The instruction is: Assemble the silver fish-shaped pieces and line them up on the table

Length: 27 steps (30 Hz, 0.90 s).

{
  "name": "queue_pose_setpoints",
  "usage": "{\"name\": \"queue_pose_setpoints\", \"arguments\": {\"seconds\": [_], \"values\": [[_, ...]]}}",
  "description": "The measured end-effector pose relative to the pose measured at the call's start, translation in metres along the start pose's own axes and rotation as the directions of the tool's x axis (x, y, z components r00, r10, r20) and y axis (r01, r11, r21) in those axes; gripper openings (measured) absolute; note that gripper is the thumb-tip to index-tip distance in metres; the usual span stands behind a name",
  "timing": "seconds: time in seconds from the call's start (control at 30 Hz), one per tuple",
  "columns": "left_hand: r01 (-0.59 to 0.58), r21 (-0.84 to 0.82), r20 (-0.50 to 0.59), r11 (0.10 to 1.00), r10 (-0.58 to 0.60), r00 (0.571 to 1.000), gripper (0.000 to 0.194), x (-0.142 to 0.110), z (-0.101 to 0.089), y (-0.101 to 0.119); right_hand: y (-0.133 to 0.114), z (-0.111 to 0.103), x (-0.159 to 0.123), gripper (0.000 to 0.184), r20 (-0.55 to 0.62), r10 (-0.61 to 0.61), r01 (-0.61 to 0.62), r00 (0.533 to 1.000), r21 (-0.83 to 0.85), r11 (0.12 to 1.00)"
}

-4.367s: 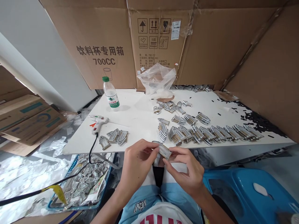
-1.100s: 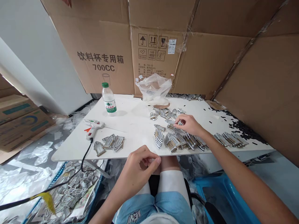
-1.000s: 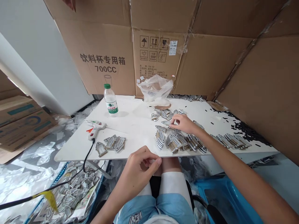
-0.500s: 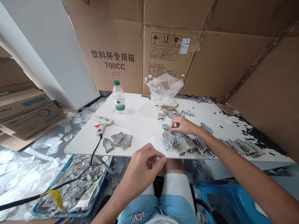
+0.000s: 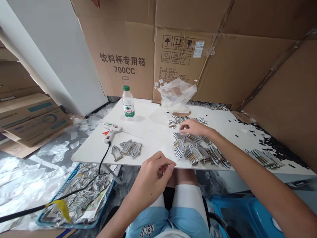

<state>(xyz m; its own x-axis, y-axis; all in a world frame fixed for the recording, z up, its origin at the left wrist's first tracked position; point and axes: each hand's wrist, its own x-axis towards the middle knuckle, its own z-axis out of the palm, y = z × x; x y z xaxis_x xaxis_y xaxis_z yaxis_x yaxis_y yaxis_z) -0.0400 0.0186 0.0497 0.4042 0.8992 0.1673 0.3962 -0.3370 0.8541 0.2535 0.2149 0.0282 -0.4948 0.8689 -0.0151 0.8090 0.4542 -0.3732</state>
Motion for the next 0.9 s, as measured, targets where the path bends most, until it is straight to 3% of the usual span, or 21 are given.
{"name": "queue_pose_setpoints", "arguments": {"seconds": [0.13, 0.4, 0.5, 0.7, 0.9], "values": [[-0.011, -0.007, 0.001, 1.000, 0.011, 1.000, 0.030, -0.002, -0.004, -0.001, -0.007, 0.004, 0.037, 0.021, -0.100, 0.121, -0.129, 0.988, -0.080, 0.988], [-0.001, -0.006, -0.072, 1.000, 0.001, 0.997, 0.033, -0.006, -0.013, -0.002, -0.025, 0.020, 0.092, 0.045, -0.110, 0.275, -0.295, 0.955, -0.303, 0.906], [0.017, -0.032, -0.064, 0.999, -0.019, 0.998, 0.027, -0.006, -0.017, -0.002, -0.033, 0.024, 0.098, 0.048, -0.083, 0.301, -0.310, 0.950, -0.355, 0.882], [0.029, -0.064, -0.076, 0.998, -0.034, 0.997, 0.012, -0.008, -0.022, 0.001, -0.047, 0.030, 0.096, 0.036, -0.053, 0.340, -0.336, 0.939, -0.359, 0.871], [0.047, -0.132, -0.093, 0.990, -0.059, 0.994, 0.010, -0.011, -0.023, 0.001, -0.061, 0.011, 0.083, 0.025, -0.191, 0.336, -0.369, 0.922, -0.178, 0.912]]}}
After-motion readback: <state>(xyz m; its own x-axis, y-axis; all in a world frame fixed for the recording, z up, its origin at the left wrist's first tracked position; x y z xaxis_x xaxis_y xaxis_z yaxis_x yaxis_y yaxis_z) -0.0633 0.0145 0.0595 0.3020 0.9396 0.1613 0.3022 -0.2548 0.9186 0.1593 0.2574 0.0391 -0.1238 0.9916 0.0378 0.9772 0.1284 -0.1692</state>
